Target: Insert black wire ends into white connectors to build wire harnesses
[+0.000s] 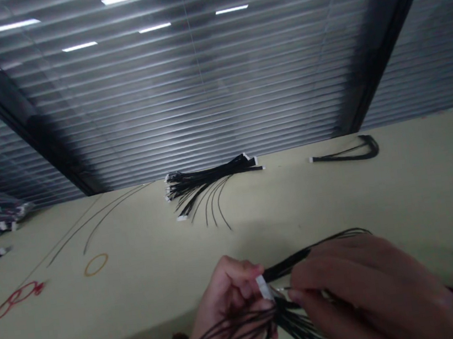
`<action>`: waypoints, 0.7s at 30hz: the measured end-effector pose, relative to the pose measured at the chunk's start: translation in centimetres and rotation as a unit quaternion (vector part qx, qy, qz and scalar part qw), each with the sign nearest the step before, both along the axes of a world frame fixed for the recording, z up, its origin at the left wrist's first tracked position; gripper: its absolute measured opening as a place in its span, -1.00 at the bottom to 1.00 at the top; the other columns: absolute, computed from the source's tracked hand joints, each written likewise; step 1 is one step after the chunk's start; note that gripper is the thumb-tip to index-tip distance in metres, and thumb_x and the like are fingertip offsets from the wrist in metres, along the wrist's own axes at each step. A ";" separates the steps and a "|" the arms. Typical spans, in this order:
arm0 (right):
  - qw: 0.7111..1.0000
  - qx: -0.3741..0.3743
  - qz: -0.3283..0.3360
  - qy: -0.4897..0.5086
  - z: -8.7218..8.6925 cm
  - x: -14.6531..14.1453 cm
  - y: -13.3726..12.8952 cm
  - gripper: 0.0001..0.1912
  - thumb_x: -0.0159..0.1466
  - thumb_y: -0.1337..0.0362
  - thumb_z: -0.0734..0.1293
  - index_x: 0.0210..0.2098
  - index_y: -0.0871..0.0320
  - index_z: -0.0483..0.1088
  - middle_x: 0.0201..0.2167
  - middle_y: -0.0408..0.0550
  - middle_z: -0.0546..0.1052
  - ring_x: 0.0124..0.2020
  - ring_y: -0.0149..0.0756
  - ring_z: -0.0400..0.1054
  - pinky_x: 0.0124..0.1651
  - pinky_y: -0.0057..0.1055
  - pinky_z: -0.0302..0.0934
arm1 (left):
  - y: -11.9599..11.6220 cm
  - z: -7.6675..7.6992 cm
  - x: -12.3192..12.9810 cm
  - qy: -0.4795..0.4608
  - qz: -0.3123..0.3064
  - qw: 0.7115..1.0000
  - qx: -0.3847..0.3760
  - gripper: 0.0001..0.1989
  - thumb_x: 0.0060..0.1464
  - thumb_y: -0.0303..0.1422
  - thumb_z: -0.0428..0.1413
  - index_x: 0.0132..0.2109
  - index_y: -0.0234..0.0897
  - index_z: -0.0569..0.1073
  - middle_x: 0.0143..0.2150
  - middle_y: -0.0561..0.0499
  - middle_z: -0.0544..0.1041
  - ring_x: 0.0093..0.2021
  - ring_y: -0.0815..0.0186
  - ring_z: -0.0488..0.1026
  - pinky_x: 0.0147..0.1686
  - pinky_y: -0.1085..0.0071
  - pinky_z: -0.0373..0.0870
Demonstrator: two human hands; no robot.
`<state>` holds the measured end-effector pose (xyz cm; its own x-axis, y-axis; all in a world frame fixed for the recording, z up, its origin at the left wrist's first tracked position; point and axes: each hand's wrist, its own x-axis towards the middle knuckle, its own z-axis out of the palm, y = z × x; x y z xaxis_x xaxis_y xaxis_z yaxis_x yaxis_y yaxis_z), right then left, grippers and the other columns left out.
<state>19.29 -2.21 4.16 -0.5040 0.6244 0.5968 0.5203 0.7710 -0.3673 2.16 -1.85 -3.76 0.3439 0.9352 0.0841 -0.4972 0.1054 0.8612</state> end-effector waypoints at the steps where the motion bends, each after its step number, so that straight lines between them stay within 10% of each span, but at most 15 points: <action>1: 1.000 -0.002 -0.003 -0.008 -0.2 -0.1 0.0 -0.73 0.32 0.38 0.10 -0.44 0.15 0.34 -0.57 -0.20 0.41 -0.54 -0.47 0.29 -0.48 -0.46 0.09 | 0.0 0.0 -0.1 -0.003 -0.006 1.000 0.004 -0.75 -0.04 -0.27 0.24 -0.23 -0.20 0.37 -0.45 0.06 0.42 -0.57 0.44 0.34 -0.62 0.55 0.33; 21: 0.997 0.065 -0.002 -0.051 -1.5 -0.3 -0.1 -0.60 0.39 0.33 0.00 -0.42 0.16 0.37 -0.58 -0.15 0.41 -0.57 -0.44 0.26 -0.47 -0.44 0.13 | 0.0 0.4 -1.3 0.044 -0.060 0.992 0.103 -0.82 0.07 -0.41 0.17 -0.15 -0.25 0.38 -0.35 0.01 0.44 -0.42 0.42 0.43 -0.49 0.58 0.37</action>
